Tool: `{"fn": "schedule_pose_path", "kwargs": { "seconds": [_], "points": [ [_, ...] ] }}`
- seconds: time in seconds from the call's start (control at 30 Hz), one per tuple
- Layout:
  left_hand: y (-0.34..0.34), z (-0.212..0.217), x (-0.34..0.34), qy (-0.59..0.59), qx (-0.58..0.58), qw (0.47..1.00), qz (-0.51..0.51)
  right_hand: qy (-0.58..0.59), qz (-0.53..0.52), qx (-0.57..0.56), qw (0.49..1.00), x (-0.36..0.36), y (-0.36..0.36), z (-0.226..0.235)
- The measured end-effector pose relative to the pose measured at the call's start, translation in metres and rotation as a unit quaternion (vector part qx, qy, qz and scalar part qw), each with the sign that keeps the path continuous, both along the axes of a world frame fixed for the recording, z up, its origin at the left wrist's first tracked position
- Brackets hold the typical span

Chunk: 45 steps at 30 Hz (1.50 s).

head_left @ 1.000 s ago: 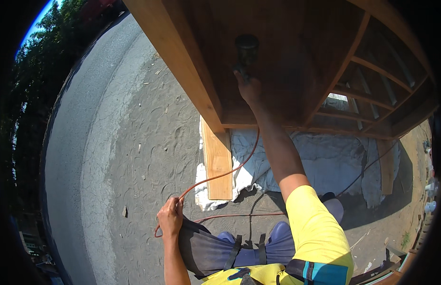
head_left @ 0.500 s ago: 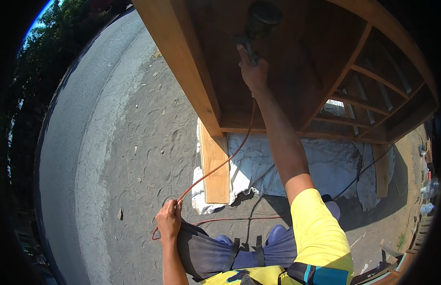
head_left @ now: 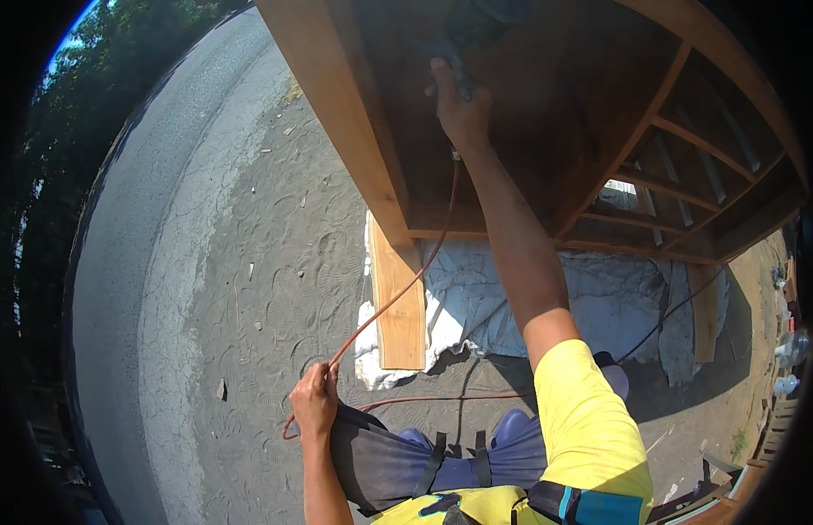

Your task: The person applies finish to the interior compartments and outer surfaces of a wooden cabinet using a spray gun.

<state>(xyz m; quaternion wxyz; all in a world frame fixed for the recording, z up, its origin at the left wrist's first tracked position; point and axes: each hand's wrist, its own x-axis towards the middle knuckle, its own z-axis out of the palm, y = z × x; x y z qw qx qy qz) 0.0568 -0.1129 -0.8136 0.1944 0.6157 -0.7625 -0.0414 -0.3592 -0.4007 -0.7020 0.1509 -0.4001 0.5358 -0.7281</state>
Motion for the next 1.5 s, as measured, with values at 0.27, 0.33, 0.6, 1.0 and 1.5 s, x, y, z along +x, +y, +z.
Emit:
{"fn": "schedule_pose_path", "kwargs": {
  "seconds": [0.27, 0.33, 0.6, 1.0, 1.5],
  "points": [
    [-0.005, -0.003, -0.003, -0.013, 0.011, 1.0, -0.019, 0.043, 0.076, 0.203, 0.975, -0.011, 0.087, -0.027],
    [-0.005, -0.002, -0.001, -0.022, 0.007, 1.0, -0.007, 0.017, 0.065, 0.263, 0.962, 0.008, 0.116, -0.048],
    [-0.024, -0.018, -0.019, 0.017, 0.028, 0.996, -0.081, 0.153, -0.13, 0.209, 0.957, 0.0, 0.19, -0.178],
    [-0.059, -0.053, -0.022, 0.04, 0.075, 0.978, -0.192, 0.098, -0.311, 0.276, 0.904, 0.004, 0.374, -0.112],
    [-0.08, -0.067, -0.056, 0.052, 0.076, 0.947, -0.308, 0.03, -0.396, 0.281, 0.873, -0.08, 0.453, -0.01]
  ]
}}
